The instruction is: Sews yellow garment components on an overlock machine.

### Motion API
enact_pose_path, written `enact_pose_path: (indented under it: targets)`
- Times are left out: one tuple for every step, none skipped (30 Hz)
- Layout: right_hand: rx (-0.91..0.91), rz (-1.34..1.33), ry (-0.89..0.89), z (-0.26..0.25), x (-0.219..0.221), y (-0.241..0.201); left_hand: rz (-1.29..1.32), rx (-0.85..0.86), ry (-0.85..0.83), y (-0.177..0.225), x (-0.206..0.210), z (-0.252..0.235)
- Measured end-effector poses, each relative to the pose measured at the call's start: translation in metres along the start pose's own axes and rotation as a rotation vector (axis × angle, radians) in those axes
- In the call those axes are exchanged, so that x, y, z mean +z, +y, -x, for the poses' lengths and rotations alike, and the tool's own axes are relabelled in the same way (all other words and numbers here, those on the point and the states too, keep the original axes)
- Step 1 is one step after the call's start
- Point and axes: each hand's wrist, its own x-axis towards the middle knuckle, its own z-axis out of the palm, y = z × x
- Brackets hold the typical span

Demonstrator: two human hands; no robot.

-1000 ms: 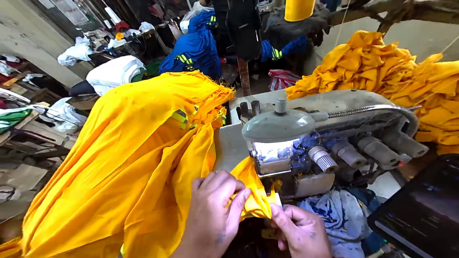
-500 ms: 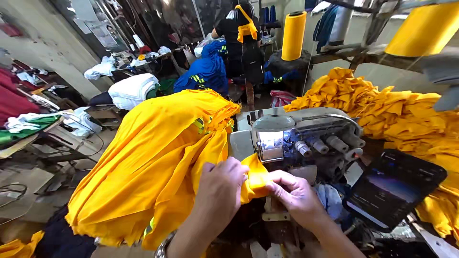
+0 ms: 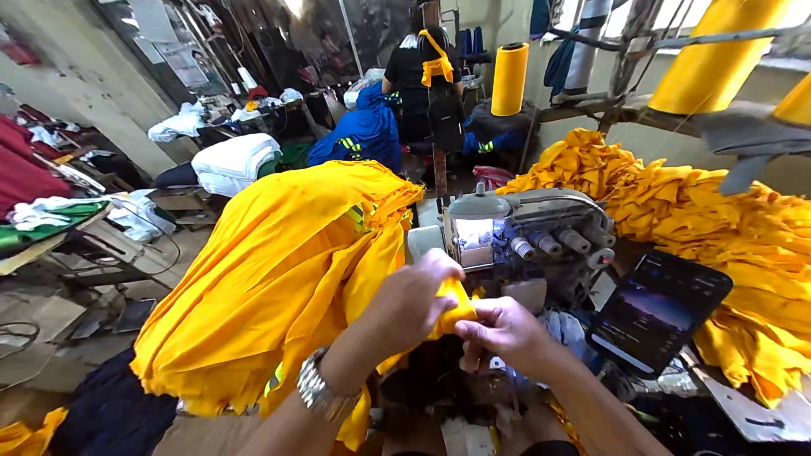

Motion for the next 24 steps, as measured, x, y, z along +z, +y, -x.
enact_pose_path:
  targets:
    - [0.036, -0.074, 0.015, 0.004, 0.002, 0.004, 0.037, -0.112, -0.007, -0.010, 0.008, 0.013]
    - [0.070, -0.137, 0.044, 0.008, 0.003, 0.009, 0.069, -0.210, -0.059, -0.018, 0.016, 0.026]
    - [0.096, -0.173, 0.068, 0.009, 0.004, 0.013, 0.087, -0.276, -0.124, -0.025, 0.021, 0.035]
    - [0.104, -0.185, 0.090, 0.010, 0.004, 0.015, 0.073, -0.297, -0.165, -0.031, 0.022, 0.041]
    - [0.093, -0.184, 0.108, 0.010, 0.005, 0.015, 0.019, -0.286, -0.178, -0.037, 0.017, 0.043]
    - [0.073, -0.179, 0.123, 0.009, 0.006, 0.015, -0.075, -0.256, -0.145, -0.042, 0.010, 0.042]
    - [0.057, -0.173, 0.134, 0.010, 0.009, 0.016, -0.208, -0.233, -0.090, -0.045, 0.001, 0.040]
    - [0.048, -0.170, 0.136, 0.011, 0.011, 0.018, -0.326, -0.227, -0.050, -0.045, -0.007, 0.035]
    - [0.040, -0.168, 0.132, 0.012, 0.013, 0.022, -0.395, -0.178, 0.004, -0.042, -0.014, 0.030]
    - [0.028, -0.168, 0.130, 0.013, 0.014, 0.025, -0.413, -0.076, 0.060, -0.037, -0.017, 0.024]
    - [0.016, -0.179, 0.135, 0.014, 0.016, 0.028, -0.412, 0.066, 0.094, -0.030, -0.014, 0.017]
    - [0.006, -0.203, 0.144, 0.016, 0.018, 0.031, -0.404, 0.206, 0.089, -0.026, -0.007, 0.007]
    - [-0.006, -0.236, 0.151, 0.017, 0.020, 0.032, -0.415, 0.306, 0.051, -0.025, 0.002, -0.002]
    - [-0.018, -0.279, 0.153, 0.018, 0.021, 0.033, -0.448, 0.352, -0.004, -0.028, 0.008, -0.009]
    - [-0.019, -0.319, 0.154, 0.019, 0.023, 0.033, -0.476, 0.364, -0.053, -0.035, 0.010, -0.015]
    - [-0.012, -0.345, 0.149, 0.020, 0.022, 0.034, -0.495, 0.359, -0.092, -0.041, 0.008, -0.019]
    - [-0.001, -0.351, 0.139, 0.021, 0.020, 0.036, -0.503, 0.352, -0.122, -0.047, 0.002, -0.022]
    - [0.009, -0.349, 0.129, 0.022, 0.017, 0.037, -0.515, 0.354, -0.151, -0.051, -0.005, -0.024]
    - [0.009, -0.332, 0.122, 0.024, 0.013, 0.038, -0.527, 0.374, -0.175, -0.054, -0.013, -0.026]
    - [-0.005, -0.296, 0.119, 0.024, 0.009, 0.035, -0.529, 0.402, -0.195, -0.054, -0.021, -0.027]
    - [-0.041, -0.241, 0.129, 0.022, 0.004, 0.028, -0.511, 0.441, -0.200, -0.052, -0.028, -0.029]
    - [-0.096, -0.177, 0.162, 0.018, 0.001, 0.019, -0.464, 0.477, -0.207, -0.049, -0.035, -0.030]
    - [-0.156, -0.112, 0.210, 0.011, -0.002, 0.009, -0.384, 0.504, -0.220, -0.045, -0.042, -0.030]
    - [-0.208, -0.050, 0.243, 0.003, -0.004, 0.002, -0.275, 0.506, -0.252, -0.040, -0.047, -0.029]
